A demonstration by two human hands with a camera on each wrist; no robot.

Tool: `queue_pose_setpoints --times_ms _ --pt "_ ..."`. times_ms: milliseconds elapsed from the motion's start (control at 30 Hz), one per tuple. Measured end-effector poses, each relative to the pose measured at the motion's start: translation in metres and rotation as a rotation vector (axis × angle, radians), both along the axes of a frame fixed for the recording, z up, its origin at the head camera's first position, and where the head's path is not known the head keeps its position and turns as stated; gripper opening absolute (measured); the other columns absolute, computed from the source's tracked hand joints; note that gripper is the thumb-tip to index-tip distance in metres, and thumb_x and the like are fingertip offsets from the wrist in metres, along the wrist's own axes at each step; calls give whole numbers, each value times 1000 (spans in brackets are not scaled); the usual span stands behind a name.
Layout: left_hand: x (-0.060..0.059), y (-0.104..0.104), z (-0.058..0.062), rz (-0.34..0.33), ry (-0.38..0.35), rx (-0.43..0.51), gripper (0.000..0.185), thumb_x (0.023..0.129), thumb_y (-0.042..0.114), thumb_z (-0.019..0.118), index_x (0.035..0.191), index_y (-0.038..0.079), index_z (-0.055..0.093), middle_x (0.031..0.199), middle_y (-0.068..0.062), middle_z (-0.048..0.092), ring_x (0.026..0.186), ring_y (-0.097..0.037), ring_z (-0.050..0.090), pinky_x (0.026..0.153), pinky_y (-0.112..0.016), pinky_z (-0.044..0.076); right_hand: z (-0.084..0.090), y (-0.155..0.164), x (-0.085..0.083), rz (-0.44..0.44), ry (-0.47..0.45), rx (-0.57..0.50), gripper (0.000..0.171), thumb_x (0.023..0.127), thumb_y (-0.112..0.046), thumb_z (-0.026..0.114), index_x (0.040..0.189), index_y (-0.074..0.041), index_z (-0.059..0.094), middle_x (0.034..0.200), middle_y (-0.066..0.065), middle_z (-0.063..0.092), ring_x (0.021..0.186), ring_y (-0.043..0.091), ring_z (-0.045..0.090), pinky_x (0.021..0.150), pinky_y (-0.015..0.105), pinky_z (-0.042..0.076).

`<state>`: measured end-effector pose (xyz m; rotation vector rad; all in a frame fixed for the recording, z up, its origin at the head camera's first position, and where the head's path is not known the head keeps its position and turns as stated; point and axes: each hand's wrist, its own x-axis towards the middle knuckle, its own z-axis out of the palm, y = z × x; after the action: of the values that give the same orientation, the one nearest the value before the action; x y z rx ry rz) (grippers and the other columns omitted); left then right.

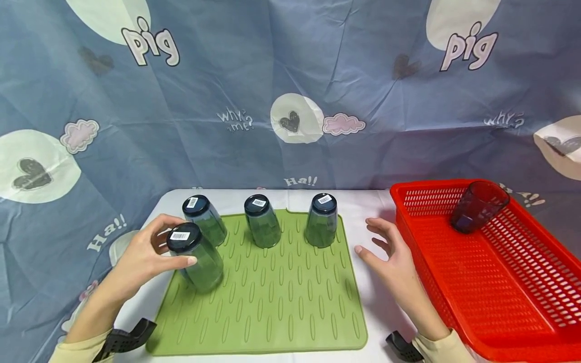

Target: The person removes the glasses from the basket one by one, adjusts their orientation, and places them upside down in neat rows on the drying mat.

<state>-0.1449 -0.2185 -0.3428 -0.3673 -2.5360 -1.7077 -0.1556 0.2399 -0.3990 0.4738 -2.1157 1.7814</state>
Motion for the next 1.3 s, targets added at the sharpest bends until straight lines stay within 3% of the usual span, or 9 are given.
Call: queue_pose_setpoints --times_ms 367,733,1300 --pt "6 -4 0 38 15 -60 60 72 12 89 121 11 53 116 -9 59 104 -18 63 87 -22 51 2 1 0 -2 4 6 55 84 13 67 135 6 45 132 14 53 124 20 51 101 23 43" --pt "24 -13 -7 188 82 -110 62 71 11 89 121 9 53 119 -5 57 104 -8 61 90 -14 46 3 2 -1 -14 4 1 56 85 13 66 136 7 44 132 13 54 123 19 51 100 23 43" --pt "44 -12 -25 206 64 -121 62 70 12 91 120 9 54 117 -4 60 105 -5 61 91 -11 44 1 1 -1 -16 0 24 54 86 12 66 135 7 45 132 13 54 123 19 51 100 23 43"
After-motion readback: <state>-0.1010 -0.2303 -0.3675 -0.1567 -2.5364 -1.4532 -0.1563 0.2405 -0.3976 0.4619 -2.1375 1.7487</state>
